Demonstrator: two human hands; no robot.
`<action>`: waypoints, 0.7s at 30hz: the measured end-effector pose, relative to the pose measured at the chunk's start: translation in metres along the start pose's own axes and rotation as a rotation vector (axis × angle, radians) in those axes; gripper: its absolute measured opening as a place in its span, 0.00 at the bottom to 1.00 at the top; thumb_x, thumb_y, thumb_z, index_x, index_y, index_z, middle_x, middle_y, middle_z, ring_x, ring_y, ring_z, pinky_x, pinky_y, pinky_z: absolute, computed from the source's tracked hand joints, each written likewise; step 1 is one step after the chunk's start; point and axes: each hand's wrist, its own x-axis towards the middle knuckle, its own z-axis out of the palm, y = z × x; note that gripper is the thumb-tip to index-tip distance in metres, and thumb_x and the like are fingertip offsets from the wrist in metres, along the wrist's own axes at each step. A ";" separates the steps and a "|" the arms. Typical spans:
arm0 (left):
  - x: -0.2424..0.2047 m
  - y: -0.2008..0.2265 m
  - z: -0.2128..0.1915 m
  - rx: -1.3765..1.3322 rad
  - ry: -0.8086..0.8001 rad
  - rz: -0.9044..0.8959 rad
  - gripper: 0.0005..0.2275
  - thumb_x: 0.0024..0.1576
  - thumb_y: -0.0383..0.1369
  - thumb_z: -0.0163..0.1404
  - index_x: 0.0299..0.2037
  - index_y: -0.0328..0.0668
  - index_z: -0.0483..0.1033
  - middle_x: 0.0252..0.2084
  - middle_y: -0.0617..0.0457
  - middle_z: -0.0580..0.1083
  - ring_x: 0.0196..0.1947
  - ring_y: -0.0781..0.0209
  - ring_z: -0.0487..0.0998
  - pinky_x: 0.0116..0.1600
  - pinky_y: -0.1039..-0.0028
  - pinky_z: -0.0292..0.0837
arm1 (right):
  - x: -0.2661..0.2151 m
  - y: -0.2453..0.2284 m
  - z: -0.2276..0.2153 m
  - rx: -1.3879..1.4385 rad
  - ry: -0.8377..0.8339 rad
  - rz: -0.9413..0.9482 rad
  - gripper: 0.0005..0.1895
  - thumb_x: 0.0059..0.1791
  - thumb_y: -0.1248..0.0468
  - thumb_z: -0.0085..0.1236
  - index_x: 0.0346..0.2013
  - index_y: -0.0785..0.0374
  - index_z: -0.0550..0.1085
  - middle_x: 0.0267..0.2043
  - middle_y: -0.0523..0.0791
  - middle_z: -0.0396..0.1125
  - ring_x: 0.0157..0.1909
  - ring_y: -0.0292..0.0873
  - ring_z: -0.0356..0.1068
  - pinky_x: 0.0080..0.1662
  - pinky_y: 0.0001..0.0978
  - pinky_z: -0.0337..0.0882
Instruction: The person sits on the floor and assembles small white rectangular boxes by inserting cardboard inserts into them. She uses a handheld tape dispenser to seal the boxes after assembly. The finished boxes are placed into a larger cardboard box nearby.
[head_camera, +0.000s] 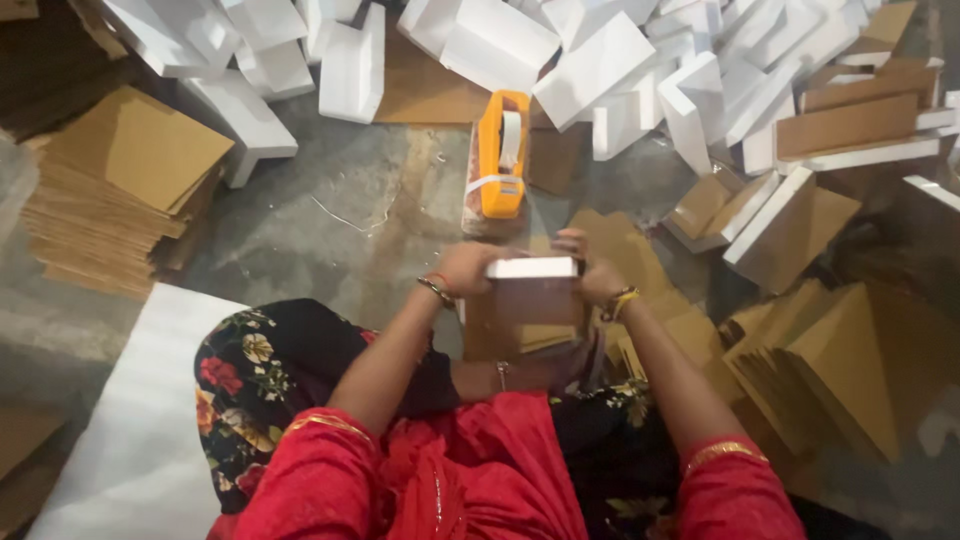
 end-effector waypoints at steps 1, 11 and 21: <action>-0.003 0.000 -0.003 -0.033 0.059 0.024 0.32 0.41 0.26 0.54 0.59 0.72 0.76 0.48 0.50 0.81 0.45 0.45 0.81 0.48 0.60 0.77 | 0.001 0.011 -0.002 0.049 0.021 0.070 0.38 0.37 0.64 0.72 0.60 0.64 0.67 0.57 0.52 0.69 0.58 0.50 0.68 0.56 0.44 0.71; 0.006 -0.059 0.022 -0.574 0.254 0.132 0.51 0.46 0.37 0.71 0.75 0.38 0.43 0.62 0.48 0.71 0.66 0.56 0.67 0.73 0.61 0.58 | -0.002 0.040 -0.023 0.196 0.041 -0.034 0.22 0.46 0.67 0.67 0.53 0.67 0.73 0.48 0.43 0.73 0.50 0.36 0.71 0.52 0.32 0.72; -0.009 -0.062 0.014 -0.804 -0.043 -0.227 0.19 0.50 0.29 0.64 0.51 0.32 0.80 0.44 0.54 0.82 0.47 0.65 0.79 0.54 0.71 0.75 | -0.007 -0.040 -0.010 0.189 -0.017 -0.068 0.29 0.43 0.65 0.70 0.56 0.64 0.70 0.49 0.38 0.71 0.51 0.32 0.69 0.51 0.29 0.72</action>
